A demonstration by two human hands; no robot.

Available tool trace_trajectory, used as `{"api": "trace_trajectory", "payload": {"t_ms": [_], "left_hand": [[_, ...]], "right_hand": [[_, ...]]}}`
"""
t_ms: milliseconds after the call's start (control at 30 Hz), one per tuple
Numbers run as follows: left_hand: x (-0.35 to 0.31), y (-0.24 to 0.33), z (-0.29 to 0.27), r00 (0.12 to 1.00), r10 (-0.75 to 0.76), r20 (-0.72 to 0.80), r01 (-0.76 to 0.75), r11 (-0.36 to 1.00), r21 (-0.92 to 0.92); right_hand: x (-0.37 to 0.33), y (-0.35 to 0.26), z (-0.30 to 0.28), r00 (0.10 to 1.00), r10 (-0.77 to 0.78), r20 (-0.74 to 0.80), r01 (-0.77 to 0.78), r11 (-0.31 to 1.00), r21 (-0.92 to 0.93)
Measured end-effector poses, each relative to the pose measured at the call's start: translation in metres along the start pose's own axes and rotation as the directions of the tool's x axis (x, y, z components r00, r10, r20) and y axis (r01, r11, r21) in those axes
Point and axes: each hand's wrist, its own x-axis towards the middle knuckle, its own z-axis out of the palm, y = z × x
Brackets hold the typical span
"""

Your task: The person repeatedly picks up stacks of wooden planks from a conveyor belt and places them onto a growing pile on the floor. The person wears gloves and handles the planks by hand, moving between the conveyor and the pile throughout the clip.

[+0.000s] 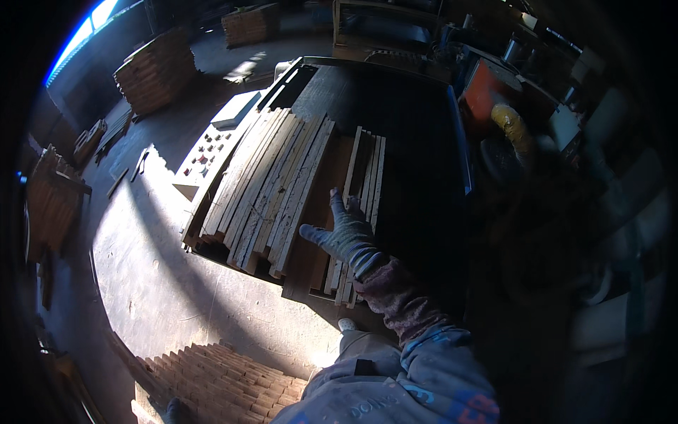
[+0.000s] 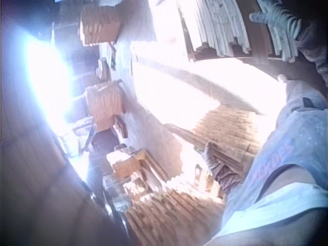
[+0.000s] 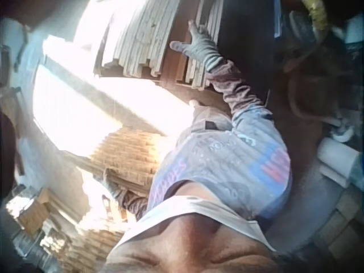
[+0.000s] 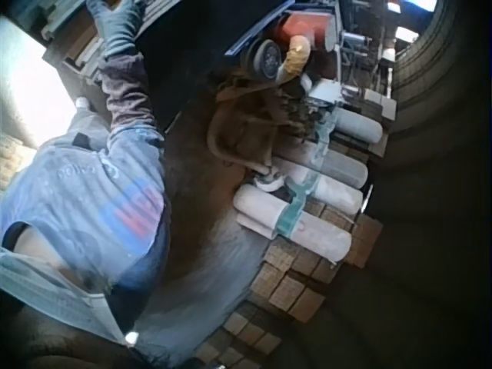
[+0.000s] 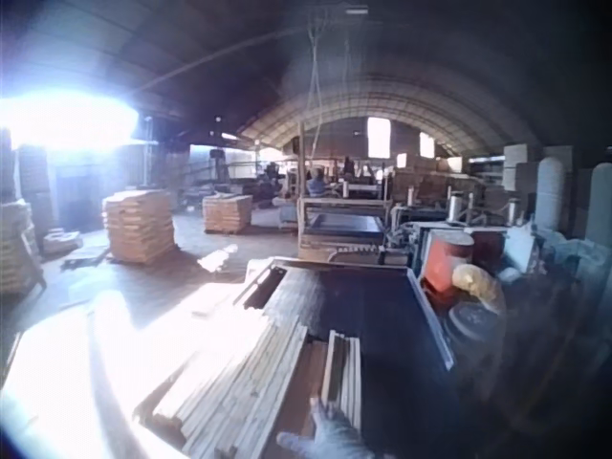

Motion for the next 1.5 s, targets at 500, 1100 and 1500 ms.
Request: {"api": "trace_trajectory", "payload": {"t_ms": [500, 1100, 1500], "left_hand": [[-0.092, 0.119, 0.507, 0.420, 0.045, 0.907, -0.332, 0.937, 0.107], [-0.081, -0.012, 0.566, 0.444, -0.067, 0.894, -0.896, -0.016, 0.444], [-0.040, 0.048, 0.448, 0.731, 0.339, 0.592, -0.617, 0.698, 0.362]], "right_hand": [[0.009, 0.107, -0.123, 0.947, -0.272, -0.170, 0.280, 0.445, 0.851], [0.060, 0.172, -0.042, 0.955, 0.263, -0.137, -0.223, 0.942, 0.249], [0.154, 0.136, 0.023, 0.981, -0.017, -0.196, 0.065, 0.969, 0.237]]}}
